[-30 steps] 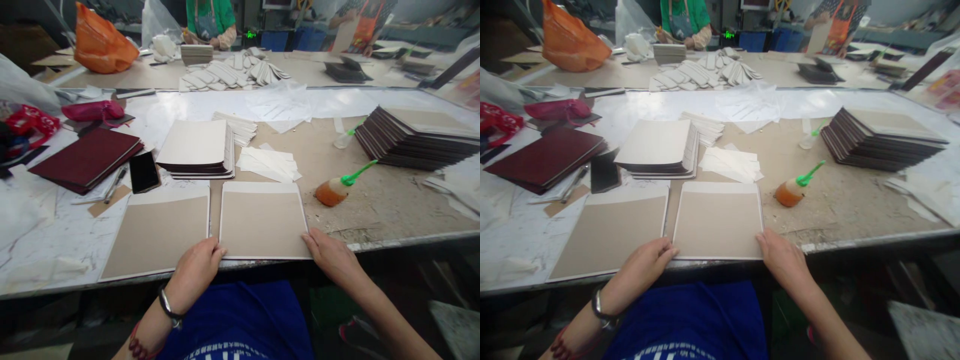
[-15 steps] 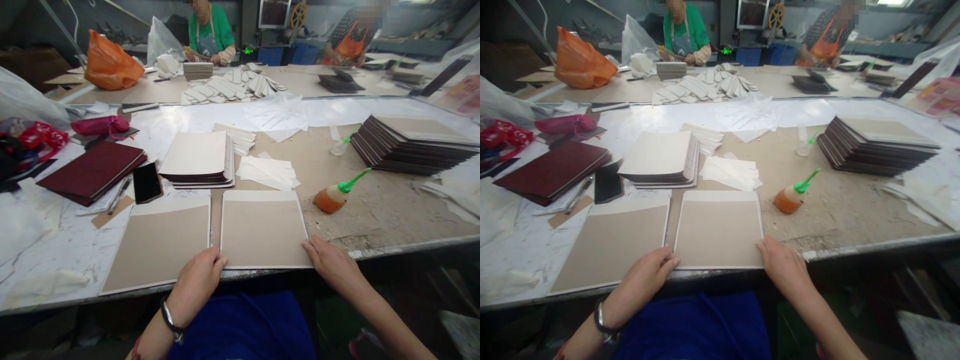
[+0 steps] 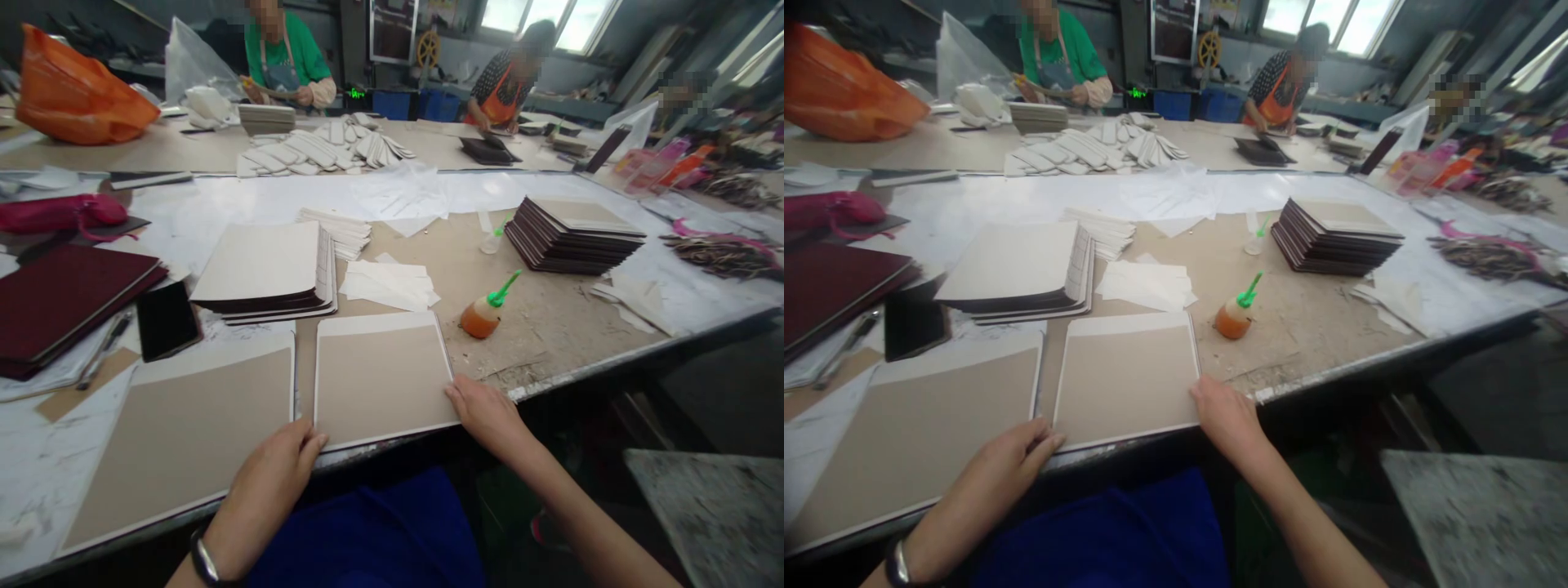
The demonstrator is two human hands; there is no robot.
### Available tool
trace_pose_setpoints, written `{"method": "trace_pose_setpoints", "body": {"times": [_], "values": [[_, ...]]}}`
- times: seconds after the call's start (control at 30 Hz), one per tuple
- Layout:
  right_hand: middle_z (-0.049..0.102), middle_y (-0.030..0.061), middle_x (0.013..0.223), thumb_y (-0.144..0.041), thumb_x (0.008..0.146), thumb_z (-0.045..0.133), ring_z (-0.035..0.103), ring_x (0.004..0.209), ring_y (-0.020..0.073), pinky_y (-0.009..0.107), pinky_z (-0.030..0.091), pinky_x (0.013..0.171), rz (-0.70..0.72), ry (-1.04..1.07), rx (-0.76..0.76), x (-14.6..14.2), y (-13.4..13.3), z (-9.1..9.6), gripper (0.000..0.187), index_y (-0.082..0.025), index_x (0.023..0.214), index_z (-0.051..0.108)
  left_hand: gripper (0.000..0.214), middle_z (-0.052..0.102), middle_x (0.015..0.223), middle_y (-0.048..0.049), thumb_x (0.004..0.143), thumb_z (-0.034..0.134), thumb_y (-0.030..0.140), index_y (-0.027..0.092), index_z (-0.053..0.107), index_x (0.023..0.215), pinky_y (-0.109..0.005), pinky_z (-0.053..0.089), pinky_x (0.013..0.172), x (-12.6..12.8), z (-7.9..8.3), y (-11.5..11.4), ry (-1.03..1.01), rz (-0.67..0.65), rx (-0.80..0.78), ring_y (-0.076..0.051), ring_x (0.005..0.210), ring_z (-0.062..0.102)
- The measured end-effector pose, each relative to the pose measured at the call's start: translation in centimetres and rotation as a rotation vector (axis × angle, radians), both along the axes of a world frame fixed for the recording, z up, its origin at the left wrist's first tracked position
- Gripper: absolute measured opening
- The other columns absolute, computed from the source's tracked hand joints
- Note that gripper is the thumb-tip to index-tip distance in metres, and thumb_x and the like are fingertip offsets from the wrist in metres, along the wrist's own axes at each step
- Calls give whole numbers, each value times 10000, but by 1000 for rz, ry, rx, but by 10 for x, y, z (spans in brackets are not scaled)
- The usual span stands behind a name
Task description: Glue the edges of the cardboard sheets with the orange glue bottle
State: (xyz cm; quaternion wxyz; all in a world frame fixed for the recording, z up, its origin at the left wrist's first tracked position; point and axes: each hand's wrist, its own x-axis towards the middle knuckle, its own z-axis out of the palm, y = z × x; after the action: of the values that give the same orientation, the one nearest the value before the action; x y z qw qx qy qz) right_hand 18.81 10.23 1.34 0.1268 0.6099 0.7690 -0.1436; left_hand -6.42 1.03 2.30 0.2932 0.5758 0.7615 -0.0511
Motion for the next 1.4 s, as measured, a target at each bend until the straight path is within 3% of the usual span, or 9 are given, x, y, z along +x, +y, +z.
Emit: {"method": "trace_pose_setpoints", "body": {"times": [0.17, 0.33, 0.43, 0.53, 0.67, 0.97, 1.13, 1.27, 1.4], "values": [[694, 85, 893, -307, 955, 341, 659, 825, 241, 279, 367, 612, 4, -17, -3, -1, 0, 1, 263, -194, 920, 576, 129, 616, 860, -47, 942, 385, 243, 181, 493, 907, -330, 423, 723, 6, 6, -5, 76, 15, 32, -220, 817, 610], [692, 84, 901, -312, 959, 330, 657, 835, 245, 283, 346, 601, 3, -20, 0, -1, 0, 0, 268, -195, 913, 566, 261, 588, 1002, -95, 891, 437, 166, 168, 521, 1138, -390, 448, 874, -2, -14, -10, 152, -192, 389, -238, 968, 559], [688, 83, 911, -308, 959, 328, 652, 845, 244, 287, 343, 613, 4, -15, -2, 0, 1, -2, 262, -195, 907, 559, 444, 492, 1276, -105, 859, 402, 82, 259, 492, 1256, -447, 403, 974, -10, -28, -10, 184, -326, 564, -276, 1203, 435], [688, 80, 883, -306, 961, 318, 651, 825, 240, 289, 338, 611, 8, -14, -9, 1, 1, -3, 269, -197, 900, 556, 661, 338, 1447, -32, 787, 351, -34, 358, 426, 1313, -483, 320, 1051, -18, -35, -7, 159, -495, 566, -278, 1358, 231], [687, 80, 860, -308, 960, 323, 650, 808, 238, 286, 325, 597, 6, -25, -8, 1, 2, -4, 268, -197, 885, 555, 704, 324, 1462, -31, 782, 339, -37, 385, 367, 1346, -511, 281, 1070, -22, -31, -3, 108, -621, 473, -257, 1369, 213], [686, 68, 903, -299, 960, 326, 653, 830, 233, 282, 347, 609, 26, -33, 6, 0, 0, -3, 264, -197, 901, 562, 484, 422, 1394, -105, 812, 451, 69, 289, 544, 1233, -509, 348, 1037, -18, -15, 9, -29, -624, 481, -290, 1302, 357], [689, 74, 900, -299, 959, 327, 658, 828, 238, 284, 362, 611, 31, -51, 12, -1, 0, -2, 265, -199, 904, 566, 309, 499, 1323, -98, 872, 539, 262, 293, 587, 1176, -515, 367, 1020, -11, -19, 8, -11, -572, 587, -293, 1248, 431], [699, 100, 866, -313, 955, 328, 668, 814, 262, 298, 384, 609, 40, -101, 32, -5, -1, 6, 298, -196, 879, 591, 346, 514, 1303, -100, 839, 600, 237, 281, 582, 1181, -471, 410, 996, -4, -22, 6, 29, -535, 645, -298, 1236, 445], [706, 118, 839, -309, 946, 341, 674, 791, 285, 328, 432, 617, 70, -196, 42, -13, -1, 20, 324, -189, 848, 626, 339, 551, 1260, -102, 832, 613, 240, 283, 588, 1167, -515, 395, 994, 0, -25, 6, 61, -541, 659, -313, 1213, 469]]}}
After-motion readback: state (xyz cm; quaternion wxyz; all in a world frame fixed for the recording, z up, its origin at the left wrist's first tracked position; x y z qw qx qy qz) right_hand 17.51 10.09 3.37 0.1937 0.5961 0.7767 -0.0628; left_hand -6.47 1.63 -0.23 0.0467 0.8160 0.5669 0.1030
